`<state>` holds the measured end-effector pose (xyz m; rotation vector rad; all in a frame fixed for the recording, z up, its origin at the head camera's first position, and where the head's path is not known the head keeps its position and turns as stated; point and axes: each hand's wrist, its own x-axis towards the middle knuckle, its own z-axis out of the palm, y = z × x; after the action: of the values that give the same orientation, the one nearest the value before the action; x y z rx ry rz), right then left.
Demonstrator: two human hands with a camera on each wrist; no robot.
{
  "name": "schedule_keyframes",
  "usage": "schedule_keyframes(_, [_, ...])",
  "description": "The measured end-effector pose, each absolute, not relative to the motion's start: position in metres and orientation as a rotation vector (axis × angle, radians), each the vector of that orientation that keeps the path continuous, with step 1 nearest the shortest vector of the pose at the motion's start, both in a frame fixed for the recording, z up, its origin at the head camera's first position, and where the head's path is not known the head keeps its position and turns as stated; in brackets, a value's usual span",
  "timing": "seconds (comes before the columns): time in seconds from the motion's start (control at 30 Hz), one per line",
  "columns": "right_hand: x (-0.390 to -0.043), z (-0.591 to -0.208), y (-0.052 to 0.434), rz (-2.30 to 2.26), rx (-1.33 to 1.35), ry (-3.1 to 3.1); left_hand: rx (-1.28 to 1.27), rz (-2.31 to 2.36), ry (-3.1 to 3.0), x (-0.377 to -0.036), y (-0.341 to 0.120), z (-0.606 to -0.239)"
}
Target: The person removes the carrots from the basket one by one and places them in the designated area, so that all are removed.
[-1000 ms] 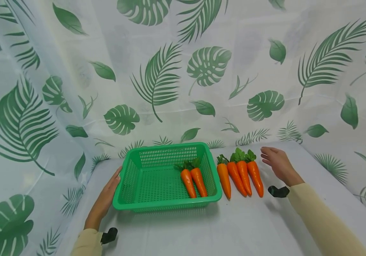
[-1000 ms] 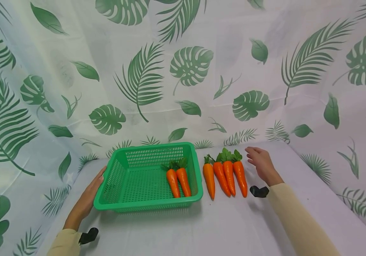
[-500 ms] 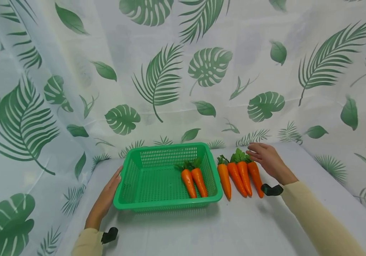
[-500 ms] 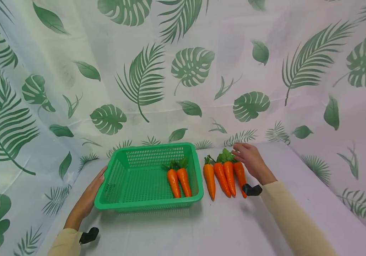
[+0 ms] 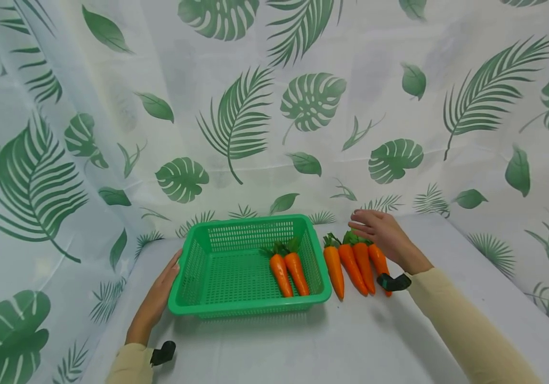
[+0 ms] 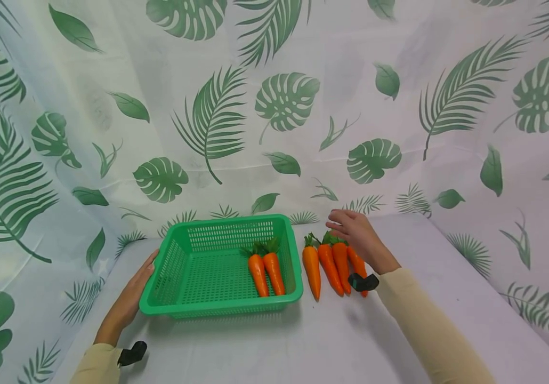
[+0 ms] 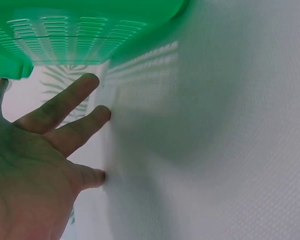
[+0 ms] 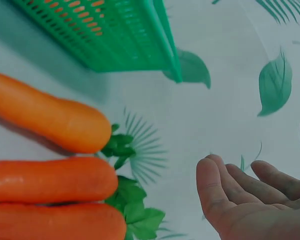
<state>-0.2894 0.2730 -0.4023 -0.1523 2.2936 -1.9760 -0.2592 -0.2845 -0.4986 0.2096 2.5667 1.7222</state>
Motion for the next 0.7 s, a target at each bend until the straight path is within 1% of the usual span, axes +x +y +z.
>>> schedule_keyframes(0.2, [-0.291, -0.396, 0.260, -2.034, -0.176, 2.225, 0.209, 1.721, 2.570, -0.260, -0.285, -0.500])
schedule_keyframes(0.7, [-0.298, -0.383, 0.228, -1.935, -0.298, 2.207, 0.213, 1.745, 2.551, -0.259, -0.284, -0.499])
